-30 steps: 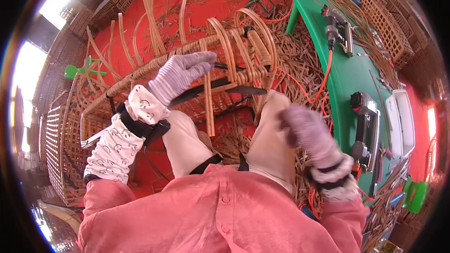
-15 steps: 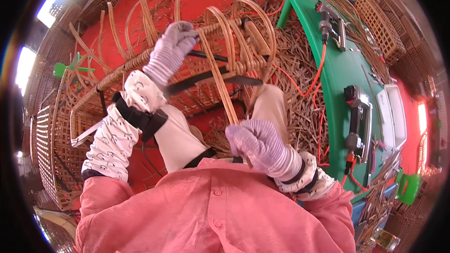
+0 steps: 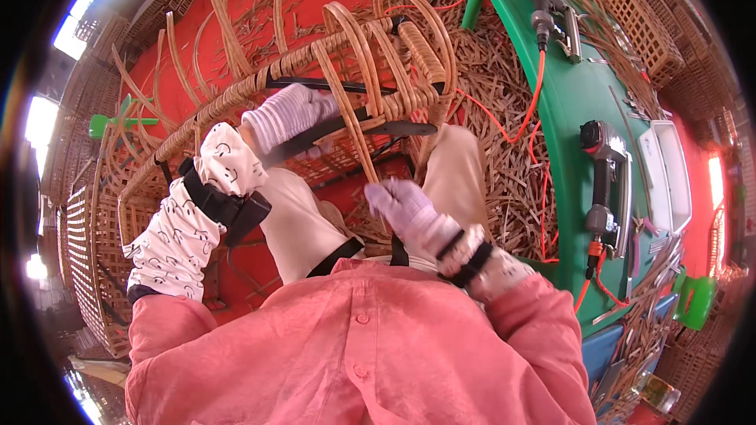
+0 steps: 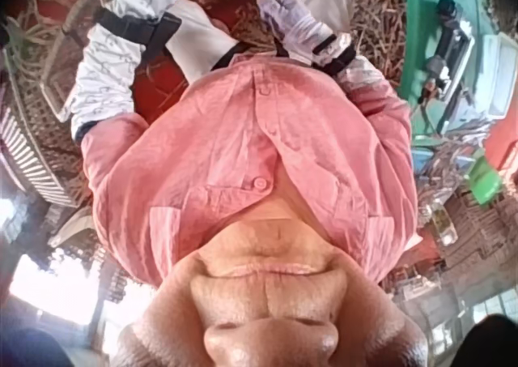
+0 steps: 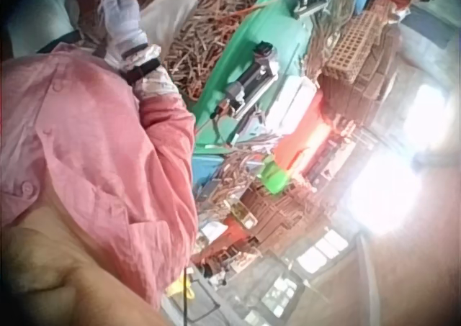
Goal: Weaving and stapling bamboo/rattan strips onto a chair frame for manufacturing.
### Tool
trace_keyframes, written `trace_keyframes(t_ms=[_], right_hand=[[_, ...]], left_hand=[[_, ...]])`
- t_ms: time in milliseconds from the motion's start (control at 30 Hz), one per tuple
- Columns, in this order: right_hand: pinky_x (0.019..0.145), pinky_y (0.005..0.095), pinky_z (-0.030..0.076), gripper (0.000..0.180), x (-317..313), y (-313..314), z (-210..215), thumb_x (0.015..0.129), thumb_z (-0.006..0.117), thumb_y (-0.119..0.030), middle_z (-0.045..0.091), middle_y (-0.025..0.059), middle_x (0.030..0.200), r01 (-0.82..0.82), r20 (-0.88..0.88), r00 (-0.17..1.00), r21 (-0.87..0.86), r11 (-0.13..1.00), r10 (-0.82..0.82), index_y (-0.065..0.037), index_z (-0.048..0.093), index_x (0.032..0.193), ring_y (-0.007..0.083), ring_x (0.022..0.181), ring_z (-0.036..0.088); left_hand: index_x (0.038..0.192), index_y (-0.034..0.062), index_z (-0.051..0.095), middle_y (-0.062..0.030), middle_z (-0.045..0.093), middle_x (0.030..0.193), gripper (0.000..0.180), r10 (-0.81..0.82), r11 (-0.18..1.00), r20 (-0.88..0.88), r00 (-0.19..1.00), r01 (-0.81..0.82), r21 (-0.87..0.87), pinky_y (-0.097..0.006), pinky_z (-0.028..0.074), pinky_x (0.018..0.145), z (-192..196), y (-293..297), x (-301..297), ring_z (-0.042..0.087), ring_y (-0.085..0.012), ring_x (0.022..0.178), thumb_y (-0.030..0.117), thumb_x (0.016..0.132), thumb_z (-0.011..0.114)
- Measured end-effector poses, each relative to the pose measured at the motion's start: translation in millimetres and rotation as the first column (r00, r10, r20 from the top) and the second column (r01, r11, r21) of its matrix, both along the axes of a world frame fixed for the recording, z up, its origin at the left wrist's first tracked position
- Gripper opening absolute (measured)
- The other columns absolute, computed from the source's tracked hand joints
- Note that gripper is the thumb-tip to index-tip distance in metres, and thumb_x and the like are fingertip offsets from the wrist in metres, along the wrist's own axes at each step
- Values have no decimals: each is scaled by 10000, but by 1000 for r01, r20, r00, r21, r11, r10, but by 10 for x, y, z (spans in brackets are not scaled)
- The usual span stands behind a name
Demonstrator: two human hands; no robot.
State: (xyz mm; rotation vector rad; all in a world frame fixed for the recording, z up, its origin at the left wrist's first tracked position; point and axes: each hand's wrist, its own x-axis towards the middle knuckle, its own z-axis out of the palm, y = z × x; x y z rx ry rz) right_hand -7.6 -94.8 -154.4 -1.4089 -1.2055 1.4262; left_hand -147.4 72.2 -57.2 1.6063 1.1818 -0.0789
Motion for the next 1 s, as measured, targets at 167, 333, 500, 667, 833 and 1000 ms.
trace_keyframes(t_ms=[167,333,500,667,833,1000], right_hand=[[641,352,436,243,106,1015,-510,833,509,-327,586,102,840,-304,655,701,632,712,-282,-98,559,897,260,732,550],[679,370,447,236,95,1253,-716,811,515,-288,570,117,904,27,185,978,356,934,-99,-102,532,955,278,808,556],[684,383,471,238,53,670,-168,813,527,-293,609,150,873,-388,554,816,314,866,165,-98,614,915,301,775,584],[613,356,464,217,264,245,1173,811,598,-271,620,84,696,-219,209,958,93,971,196,-64,637,862,233,654,603],[647,416,463,259,219,567,1305,843,499,-262,599,186,742,-232,640,751,485,843,-161,-37,619,887,370,704,579],[692,428,467,223,187,1101,1468,812,516,-228,605,176,721,-286,865,497,232,930,-63,-56,609,919,360,767,587]], left_hand=[[716,108,571,-13,441,469,440,91,872,-228,969,-189,-453,-240,236,281,12,-210,158,385,-81,354,535,807,518],[842,-4,639,-51,589,600,429,125,975,225,966,-77,-211,-225,389,405,252,-358,156,495,-110,441,420,773,624],[897,2,649,-24,632,753,240,105,989,404,909,-52,-140,-212,444,622,-61,-160,-52,565,-69,676,212,781,651],[861,-7,647,-41,630,728,188,33,974,418,908,-124,191,-240,458,595,207,-482,-114,553,-70,656,162,778,640],[905,-13,640,-58,637,753,178,-130,885,434,891,-94,456,-251,469,627,240,-525,-102,560,-77,682,135,810,608],[927,30,628,-157,625,765,231,-254,813,322,912,21,582,-317,475,628,246,-575,-150,629,-260,711,227,819,573]])
